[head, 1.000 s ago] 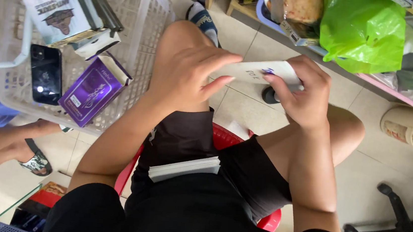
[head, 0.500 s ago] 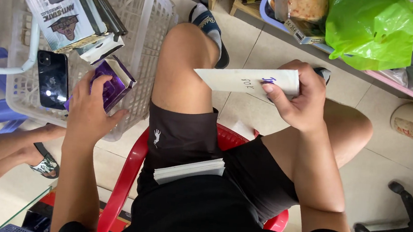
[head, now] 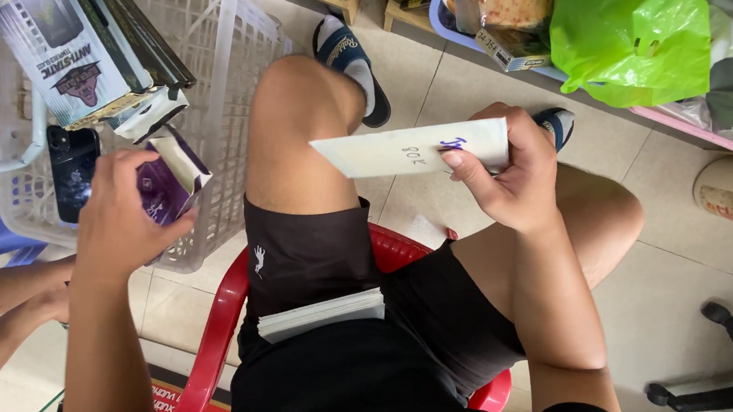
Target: Taking phone screen protectors out of packaging and organizing them into stacks.
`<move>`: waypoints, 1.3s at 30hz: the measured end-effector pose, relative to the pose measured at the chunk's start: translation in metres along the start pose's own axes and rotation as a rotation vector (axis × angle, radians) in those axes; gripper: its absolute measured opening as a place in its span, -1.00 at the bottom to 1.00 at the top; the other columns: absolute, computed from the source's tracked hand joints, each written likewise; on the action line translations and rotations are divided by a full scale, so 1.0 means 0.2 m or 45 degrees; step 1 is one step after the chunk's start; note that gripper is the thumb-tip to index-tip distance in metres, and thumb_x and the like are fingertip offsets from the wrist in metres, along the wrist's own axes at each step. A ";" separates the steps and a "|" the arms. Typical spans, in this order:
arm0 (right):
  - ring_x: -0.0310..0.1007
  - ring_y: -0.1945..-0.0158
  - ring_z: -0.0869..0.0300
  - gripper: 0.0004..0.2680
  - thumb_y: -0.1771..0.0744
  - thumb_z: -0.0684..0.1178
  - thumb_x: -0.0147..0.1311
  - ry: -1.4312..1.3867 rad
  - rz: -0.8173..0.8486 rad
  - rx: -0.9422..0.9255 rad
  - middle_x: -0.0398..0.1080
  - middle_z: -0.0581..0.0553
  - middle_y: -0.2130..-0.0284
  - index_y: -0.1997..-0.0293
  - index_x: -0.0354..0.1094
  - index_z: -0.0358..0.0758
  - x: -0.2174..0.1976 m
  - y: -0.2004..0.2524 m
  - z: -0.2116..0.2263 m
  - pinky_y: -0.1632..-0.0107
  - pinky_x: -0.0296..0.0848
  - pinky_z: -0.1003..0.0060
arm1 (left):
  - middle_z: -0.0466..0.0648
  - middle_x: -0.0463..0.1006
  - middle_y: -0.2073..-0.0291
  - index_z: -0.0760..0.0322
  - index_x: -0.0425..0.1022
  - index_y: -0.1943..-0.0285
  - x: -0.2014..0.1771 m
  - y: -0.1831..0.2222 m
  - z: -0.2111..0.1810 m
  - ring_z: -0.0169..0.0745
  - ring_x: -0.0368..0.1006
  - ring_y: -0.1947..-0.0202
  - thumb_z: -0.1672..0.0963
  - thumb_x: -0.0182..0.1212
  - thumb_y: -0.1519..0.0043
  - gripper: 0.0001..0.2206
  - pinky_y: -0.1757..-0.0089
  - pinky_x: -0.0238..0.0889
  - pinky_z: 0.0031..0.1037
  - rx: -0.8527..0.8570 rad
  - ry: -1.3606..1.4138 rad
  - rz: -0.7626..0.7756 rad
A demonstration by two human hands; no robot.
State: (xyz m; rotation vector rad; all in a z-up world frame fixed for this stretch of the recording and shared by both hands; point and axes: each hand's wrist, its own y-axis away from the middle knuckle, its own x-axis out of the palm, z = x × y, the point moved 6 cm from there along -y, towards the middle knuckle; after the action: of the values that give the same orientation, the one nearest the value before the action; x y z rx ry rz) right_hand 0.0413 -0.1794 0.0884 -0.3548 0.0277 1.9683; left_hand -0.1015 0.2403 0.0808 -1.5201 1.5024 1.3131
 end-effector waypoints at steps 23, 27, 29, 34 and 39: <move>0.32 0.52 0.07 -0.45 -0.47 -0.11 0.07 -0.698 -1.087 0.046 0.35 -0.37 0.17 -0.61 -0.31 -0.24 -0.55 0.29 -0.24 0.51 0.23 0.27 | 0.01 0.24 -0.18 0.03 0.21 -0.51 0.23 -0.75 -1.34 0.02 0.29 -0.20 0.12 0.72 0.05 -0.09 -0.14 0.35 -0.21 1.250 0.732 -0.580; 0.41 0.30 -0.04 -0.36 -0.50 -0.15 0.10 -0.559 -1.162 -0.086 0.36 -0.31 -0.09 -0.65 -0.50 -0.01 -0.56 0.34 -0.27 0.47 0.32 0.13 | 0.00 0.23 -0.21 0.00 0.22 -0.47 0.18 -0.79 -1.36 0.05 0.26 -0.27 0.15 0.77 0.03 -0.10 -0.19 0.32 -0.17 1.257 0.713 -0.656; 0.43 0.35 0.00 -0.41 -0.49 -0.08 0.10 -0.350 -1.107 -0.172 0.34 -0.31 -0.09 -0.57 -0.46 0.06 -0.51 0.32 -0.15 0.46 0.37 0.16 | 0.01 0.21 -0.23 -0.01 0.20 -0.50 0.22 -0.77 -1.36 0.07 0.25 -0.29 0.15 0.74 0.01 -0.10 -0.18 0.31 -0.20 1.214 0.708 -0.614; 0.43 0.59 0.16 -0.63 -0.38 0.06 0.16 0.000 -1.015 -0.361 0.35 -0.22 0.30 -0.14 -0.04 -0.19 -0.46 0.26 -0.05 0.53 0.37 0.22 | -0.02 0.17 -0.27 -0.05 0.16 -0.55 0.22 -0.78 -1.36 0.01 0.22 -0.26 0.12 0.77 -0.07 -0.09 -0.23 0.26 -0.18 1.166 0.578 -0.657; 0.27 0.29 0.03 -0.62 -0.41 0.06 0.25 0.384 -1.246 -0.403 0.19 -0.11 0.17 -0.16 0.02 -0.23 -0.51 0.33 -0.05 0.26 0.27 0.14 | -0.02 0.19 -0.19 -0.09 0.19 -0.56 0.24 -0.79 -1.36 -0.03 0.25 -0.24 0.19 0.70 0.03 -0.05 -0.21 0.28 -0.22 1.162 0.656 -0.531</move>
State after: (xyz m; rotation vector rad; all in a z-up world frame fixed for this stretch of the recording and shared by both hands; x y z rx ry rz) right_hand 0.0231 -0.2994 0.0968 -0.7102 -0.2273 0.9356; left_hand 0.1044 -0.0038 0.0876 -1.4353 1.6119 -0.0680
